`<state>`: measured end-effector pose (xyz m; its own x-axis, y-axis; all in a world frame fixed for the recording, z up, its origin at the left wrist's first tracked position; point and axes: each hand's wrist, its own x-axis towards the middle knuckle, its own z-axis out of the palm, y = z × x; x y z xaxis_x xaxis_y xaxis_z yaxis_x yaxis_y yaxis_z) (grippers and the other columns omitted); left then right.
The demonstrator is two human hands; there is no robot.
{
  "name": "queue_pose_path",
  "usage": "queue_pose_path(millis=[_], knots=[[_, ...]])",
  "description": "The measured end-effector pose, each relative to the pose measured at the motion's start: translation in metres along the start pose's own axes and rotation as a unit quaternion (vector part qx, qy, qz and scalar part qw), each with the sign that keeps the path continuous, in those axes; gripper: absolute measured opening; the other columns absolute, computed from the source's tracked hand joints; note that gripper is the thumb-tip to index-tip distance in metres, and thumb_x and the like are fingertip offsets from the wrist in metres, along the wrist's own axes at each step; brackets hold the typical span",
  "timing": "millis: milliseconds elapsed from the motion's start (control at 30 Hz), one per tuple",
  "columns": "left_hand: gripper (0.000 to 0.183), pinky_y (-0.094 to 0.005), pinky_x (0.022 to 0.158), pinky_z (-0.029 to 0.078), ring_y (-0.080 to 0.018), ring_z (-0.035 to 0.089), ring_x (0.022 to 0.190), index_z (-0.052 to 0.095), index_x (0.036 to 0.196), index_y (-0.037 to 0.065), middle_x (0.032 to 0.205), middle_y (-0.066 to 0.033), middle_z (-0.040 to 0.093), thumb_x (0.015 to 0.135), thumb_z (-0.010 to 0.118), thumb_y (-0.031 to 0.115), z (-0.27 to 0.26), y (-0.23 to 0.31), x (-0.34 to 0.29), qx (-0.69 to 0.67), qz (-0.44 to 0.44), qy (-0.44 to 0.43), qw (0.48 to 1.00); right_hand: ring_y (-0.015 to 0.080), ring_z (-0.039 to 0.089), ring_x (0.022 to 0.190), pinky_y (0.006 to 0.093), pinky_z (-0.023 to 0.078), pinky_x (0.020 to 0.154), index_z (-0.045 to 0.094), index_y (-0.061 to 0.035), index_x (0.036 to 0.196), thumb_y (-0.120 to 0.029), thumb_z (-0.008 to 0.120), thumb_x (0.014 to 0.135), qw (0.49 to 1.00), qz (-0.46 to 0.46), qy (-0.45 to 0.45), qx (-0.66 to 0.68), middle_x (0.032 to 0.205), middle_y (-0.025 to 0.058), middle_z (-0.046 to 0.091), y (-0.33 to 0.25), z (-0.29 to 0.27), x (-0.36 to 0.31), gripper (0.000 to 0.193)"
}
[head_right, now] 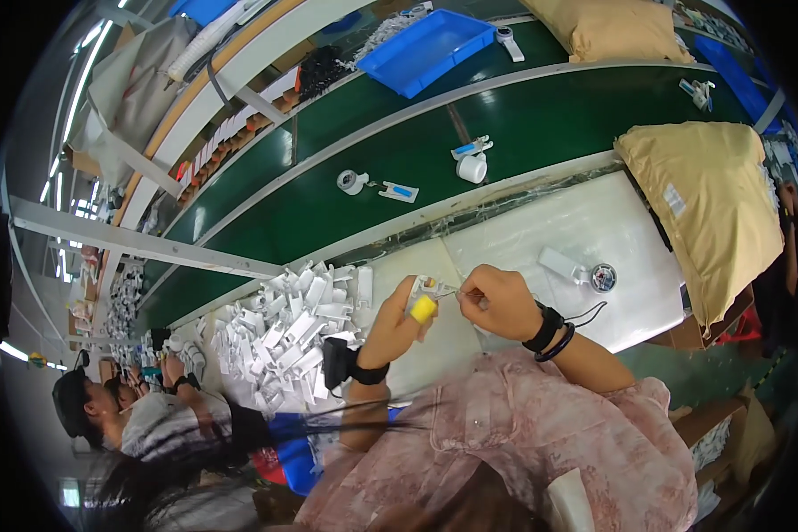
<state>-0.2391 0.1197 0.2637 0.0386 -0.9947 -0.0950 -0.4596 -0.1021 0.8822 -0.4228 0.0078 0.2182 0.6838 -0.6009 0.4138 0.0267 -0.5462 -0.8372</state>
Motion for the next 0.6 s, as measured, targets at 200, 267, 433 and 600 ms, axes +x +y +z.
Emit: queue_pose_path(millis=[200, 267, 433, 600], knots=[[0.02, -0.0258, 0.05, 0.048, -0.0114, 0.052, 0.056, 0.047, 0.118, 0.0, 0.087, -0.0092, 0.058, 0.101, 0.041, 0.009, 0.044, -0.013, -0.001, -0.347, -0.067, 0.153, 0.923, 0.0223, 0.062, 0.065, 0.0288, 0.049, 0.057, 0.058, -0.0017, 0.091, 0.001, 0.069, 0.081, 0.997, -0.017, 0.063, 0.029, 0.087, 0.0126, 0.063, -0.008, 0.004, -0.004, 0.015], [0.023, -0.0256, 0.05, 0.047, -0.0116, 0.051, 0.057, 0.046, 0.12, 0.0, 0.09, -0.0095, 0.057, 0.098, 0.04, 0.004, 0.046, -0.01, -0.003, -0.362, -0.082, 0.146, 0.917, 0.0241, 0.063, 0.069, 0.0304, 0.05, 0.063, 0.059, -0.0024, 0.092, 0.002, 0.069, 0.081, 0.997, -0.031, 0.072, 0.011, 0.089, 0.0124, 0.063, -0.01, 0.006, -0.004, 0.015], [0.033, -0.025, 0.052, 0.046, -0.0112, 0.052, 0.063, 0.046, 0.12, 0.0, 0.088, -0.0067, 0.056, 0.088, 0.04, -0.003, 0.049, -0.003, -0.006, -0.378, -0.038, 0.141, 0.914, 0.0275, 0.064, 0.081, 0.0354, 0.05, 0.08, 0.061, -0.0055, 0.094, 0.002, 0.068, 0.081, 0.995, -0.078, 0.053, -0.019, 0.092, 0.0106, 0.065, -0.01, 0.005, -0.005, 0.017], [0.035, -0.0239, 0.053, 0.047, -0.0099, 0.052, 0.065, 0.047, 0.121, 0.0, 0.089, -0.0056, 0.057, 0.086, 0.043, -0.002, 0.052, 0.006, -0.009, -0.34, -0.052, 0.14, 0.929, 0.0268, 0.062, 0.085, 0.0396, 0.049, 0.085, 0.064, -0.007, 0.09, 0.002, 0.071, 0.075, 0.991, -0.118, 0.044, -0.034, 0.089, 0.0081, 0.066, -0.011, 0.0, -0.004, 0.019]])
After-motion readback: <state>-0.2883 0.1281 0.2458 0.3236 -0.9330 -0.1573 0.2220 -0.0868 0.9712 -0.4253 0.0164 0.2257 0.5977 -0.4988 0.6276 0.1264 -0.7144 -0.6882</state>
